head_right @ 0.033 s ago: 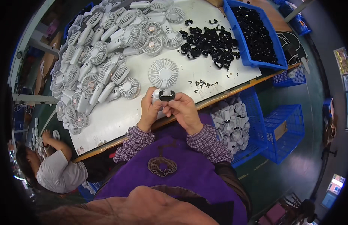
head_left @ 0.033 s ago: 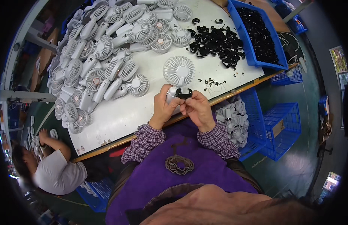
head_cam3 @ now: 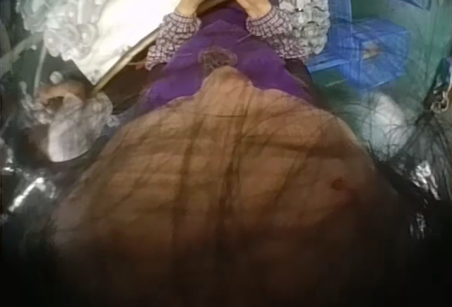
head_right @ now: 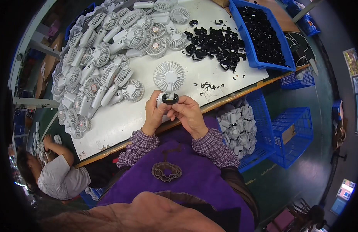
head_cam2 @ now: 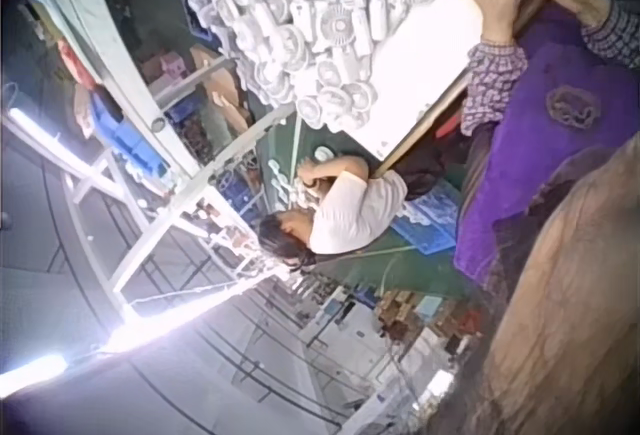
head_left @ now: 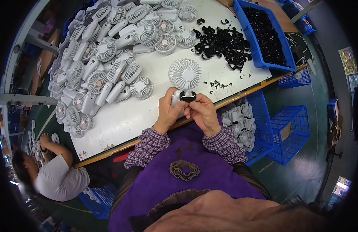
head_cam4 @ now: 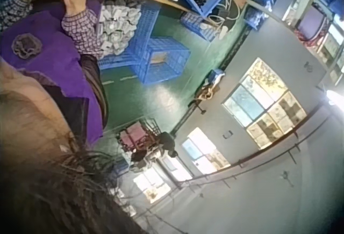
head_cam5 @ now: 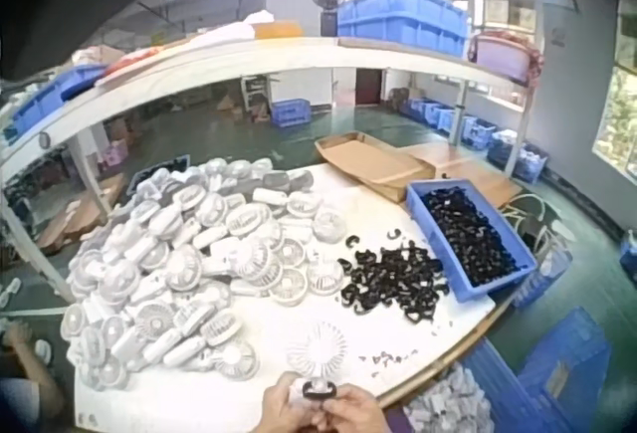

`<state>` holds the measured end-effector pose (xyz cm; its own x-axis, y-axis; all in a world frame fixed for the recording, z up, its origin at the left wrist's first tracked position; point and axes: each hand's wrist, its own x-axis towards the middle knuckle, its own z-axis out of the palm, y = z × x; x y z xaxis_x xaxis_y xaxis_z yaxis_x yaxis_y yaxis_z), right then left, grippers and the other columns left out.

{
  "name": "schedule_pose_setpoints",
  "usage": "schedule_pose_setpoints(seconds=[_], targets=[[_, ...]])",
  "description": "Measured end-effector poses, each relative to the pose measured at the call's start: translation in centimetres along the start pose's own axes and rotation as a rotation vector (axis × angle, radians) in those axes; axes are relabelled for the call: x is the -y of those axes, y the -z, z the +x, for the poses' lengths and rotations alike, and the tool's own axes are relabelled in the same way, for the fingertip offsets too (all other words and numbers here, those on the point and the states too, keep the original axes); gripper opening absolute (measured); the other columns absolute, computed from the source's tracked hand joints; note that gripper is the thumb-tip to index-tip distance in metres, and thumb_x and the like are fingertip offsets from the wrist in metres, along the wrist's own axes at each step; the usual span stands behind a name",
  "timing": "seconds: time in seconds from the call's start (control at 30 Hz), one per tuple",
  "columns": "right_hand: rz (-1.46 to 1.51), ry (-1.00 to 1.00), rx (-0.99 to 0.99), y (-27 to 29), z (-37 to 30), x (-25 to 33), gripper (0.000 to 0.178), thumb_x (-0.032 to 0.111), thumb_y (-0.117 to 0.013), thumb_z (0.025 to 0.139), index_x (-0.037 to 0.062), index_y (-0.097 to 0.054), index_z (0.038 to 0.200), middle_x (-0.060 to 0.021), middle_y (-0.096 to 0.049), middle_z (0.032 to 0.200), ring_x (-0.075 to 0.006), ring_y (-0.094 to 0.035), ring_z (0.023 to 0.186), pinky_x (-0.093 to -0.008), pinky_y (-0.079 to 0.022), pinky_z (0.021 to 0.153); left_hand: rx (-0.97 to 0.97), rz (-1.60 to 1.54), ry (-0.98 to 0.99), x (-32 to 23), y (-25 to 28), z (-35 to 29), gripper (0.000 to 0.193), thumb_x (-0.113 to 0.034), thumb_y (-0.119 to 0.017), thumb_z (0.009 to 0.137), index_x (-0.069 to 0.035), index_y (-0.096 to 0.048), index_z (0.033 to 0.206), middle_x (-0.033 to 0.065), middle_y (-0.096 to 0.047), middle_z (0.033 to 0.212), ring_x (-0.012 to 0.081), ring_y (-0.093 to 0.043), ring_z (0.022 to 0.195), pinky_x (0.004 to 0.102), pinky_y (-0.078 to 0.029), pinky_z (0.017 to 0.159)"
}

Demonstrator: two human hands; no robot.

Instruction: The person assembles handheld fans by hand, attaching a fan guard to a fan blade assembly.

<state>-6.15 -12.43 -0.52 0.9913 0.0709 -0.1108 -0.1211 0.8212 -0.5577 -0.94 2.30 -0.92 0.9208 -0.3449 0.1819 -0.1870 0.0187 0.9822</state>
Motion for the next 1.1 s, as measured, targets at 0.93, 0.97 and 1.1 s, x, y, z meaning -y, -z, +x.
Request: schedule_pose_setpoints(seconds=[0.93, 0.97, 1.1], targets=[[-0.295, 0.175, -0.018, -0.3, 2.4, 4.0, 0.057, 0.015, -0.072, 0.079, -0.0015, -0.044, 0.125, -0.0104, -0.058, 0.111, -0.0161, -0.057, 0.101, -0.0298, -0.045, 0.091, 0.722, -1.429, 0.796, -0.1, -4.0, -1.5, 0.073, -0.068, -0.02, 0.091, -0.003, -0.054, 0.094, 0.007, -0.046, 0.051, 0.0168, -0.046, 0.035, 0.027, -0.038, 0.032], [-0.416, 0.194, -0.086, -1.9, 2.4, 4.8, 0.046, 0.015, -0.072, 0.079, -0.0013, -0.05, 0.116, -0.0069, -0.06, 0.103, -0.0113, -0.057, 0.092, -0.0254, -0.047, 0.083, 0.656, -1.32, 0.757, -0.4, -3.8, -1.4, 0.074, -0.068, -0.02, 0.091, -0.003, -0.054, 0.096, 0.0067, -0.047, 0.054, 0.0167, -0.046, 0.035, 0.0271, -0.039, 0.032], [-0.542, 0.167, -0.204, -0.8, 3.4, 5.2, 0.049, 0.022, -0.073, 0.08, -0.0019, -0.051, 0.117, -0.0073, -0.06, 0.105, -0.0114, -0.057, 0.093, -0.0253, -0.046, 0.083, 0.247, -0.867, 0.729, -2.3, -3.2, -2.1, 0.045, -0.038, -0.047, 0.094, 0.004, -0.053, 0.107, 0.0074, -0.054, 0.066, 0.0127, -0.051, 0.048, 0.0231, -0.039, 0.037]])
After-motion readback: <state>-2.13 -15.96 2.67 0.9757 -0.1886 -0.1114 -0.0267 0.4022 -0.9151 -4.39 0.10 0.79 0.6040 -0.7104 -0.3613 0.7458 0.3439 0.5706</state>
